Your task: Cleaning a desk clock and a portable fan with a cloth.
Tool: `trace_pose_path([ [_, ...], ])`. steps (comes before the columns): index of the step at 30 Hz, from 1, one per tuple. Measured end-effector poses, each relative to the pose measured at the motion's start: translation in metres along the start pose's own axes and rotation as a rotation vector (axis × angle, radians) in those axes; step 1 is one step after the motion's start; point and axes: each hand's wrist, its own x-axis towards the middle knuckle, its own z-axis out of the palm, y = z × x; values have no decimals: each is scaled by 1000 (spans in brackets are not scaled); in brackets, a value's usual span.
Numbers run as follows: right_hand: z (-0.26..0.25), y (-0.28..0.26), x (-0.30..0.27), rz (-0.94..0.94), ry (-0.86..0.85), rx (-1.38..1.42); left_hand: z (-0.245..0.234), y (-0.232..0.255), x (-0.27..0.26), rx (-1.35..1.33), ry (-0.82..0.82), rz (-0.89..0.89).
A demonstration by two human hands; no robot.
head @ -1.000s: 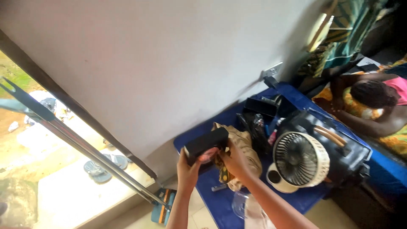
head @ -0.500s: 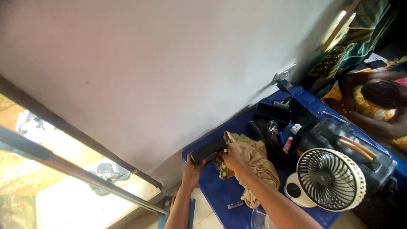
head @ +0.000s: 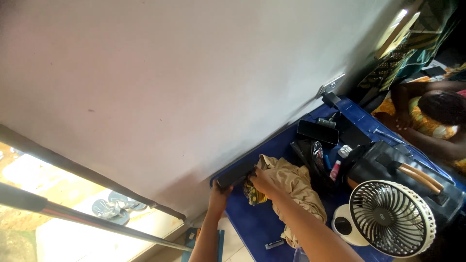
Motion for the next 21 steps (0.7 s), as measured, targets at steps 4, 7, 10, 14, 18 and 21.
trace_pose_path([
  [4,2,2,1,-77,17,-88,5,-15,3,11,-4,-17],
  [7,4,20,15,-58,-20,-46,3,12,-7,107,-5,-155],
  [10,10,43,30,-33,-14,-100,5,5,-9,-49,-56,-228],
  [14,-7,-29,-22,115,-30,-288,13,-37,-2,-407,-102,-39],
  [18,0,-15,-13,106,-42,-311,10,-34,-2,-213,-68,-134],
  [21,2,-7,-11,44,12,-326,12,-39,3,-143,-63,-91],
])
